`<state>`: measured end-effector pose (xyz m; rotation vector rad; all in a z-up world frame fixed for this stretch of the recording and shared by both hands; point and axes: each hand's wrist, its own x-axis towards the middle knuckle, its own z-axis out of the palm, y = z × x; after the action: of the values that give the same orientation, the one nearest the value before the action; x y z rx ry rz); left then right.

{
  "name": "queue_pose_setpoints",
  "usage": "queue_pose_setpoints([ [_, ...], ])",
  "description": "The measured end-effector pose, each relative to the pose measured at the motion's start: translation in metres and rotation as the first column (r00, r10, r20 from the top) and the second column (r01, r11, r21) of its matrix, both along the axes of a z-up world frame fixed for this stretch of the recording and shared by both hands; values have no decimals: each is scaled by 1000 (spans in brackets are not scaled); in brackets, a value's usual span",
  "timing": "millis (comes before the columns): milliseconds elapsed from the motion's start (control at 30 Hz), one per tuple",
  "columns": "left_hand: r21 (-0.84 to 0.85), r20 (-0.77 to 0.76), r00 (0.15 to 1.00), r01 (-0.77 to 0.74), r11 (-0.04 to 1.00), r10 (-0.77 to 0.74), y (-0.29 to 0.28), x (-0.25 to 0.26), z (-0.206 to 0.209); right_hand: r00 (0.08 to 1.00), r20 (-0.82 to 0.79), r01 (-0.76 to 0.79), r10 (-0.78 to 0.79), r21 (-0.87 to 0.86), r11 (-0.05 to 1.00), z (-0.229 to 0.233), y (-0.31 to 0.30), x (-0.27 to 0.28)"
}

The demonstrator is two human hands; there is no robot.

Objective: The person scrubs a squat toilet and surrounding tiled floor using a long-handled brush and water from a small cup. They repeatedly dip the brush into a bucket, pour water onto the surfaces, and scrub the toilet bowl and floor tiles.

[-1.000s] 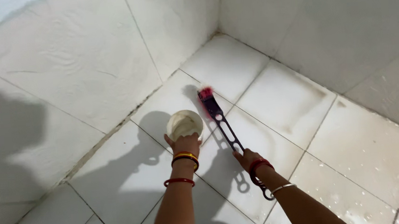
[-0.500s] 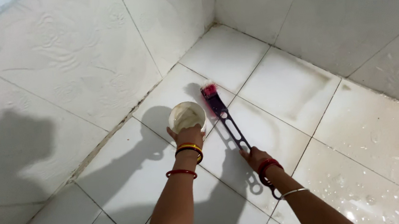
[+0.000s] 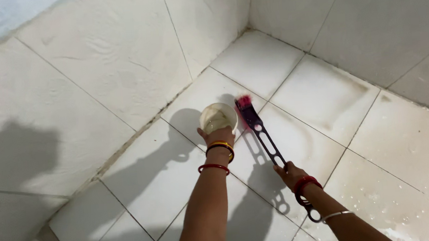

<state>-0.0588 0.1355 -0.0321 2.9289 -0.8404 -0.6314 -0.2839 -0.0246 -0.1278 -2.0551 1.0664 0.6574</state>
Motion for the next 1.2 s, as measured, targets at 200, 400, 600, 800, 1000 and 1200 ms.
queue_pose_setpoints([
  [200, 48, -4, 1000, 25, 999, -25, 9, -7, 3, 1000, 16, -23, 24, -31, 999, 3, 3, -6],
  [400, 139, -77, 989, 134, 981, -124, 59, 10, -2, 990, 141, -4, 29, -175, 985, 1, 1, -10],
  [600, 204, -95, 982, 181, 962, -164, 127, 44, -5, 994, 71, 86, -82, -56, 995, 18, 10, -5],
  [800, 153, -101, 983, 169, 974, -154, 165, 40, 21, 979, 117, 175, -168, -56, 983, 35, 41, 25],
  [1000, 129, 56, 970, 227, 965, -235, 165, 31, 45, 982, 94, 167, -164, -18, 986, 52, 89, 57],
  [1200, 105, 137, 946, 281, 954, -294, 164, 44, 60, 999, 43, -20, 22, -43, 999, 61, 127, 66],
])
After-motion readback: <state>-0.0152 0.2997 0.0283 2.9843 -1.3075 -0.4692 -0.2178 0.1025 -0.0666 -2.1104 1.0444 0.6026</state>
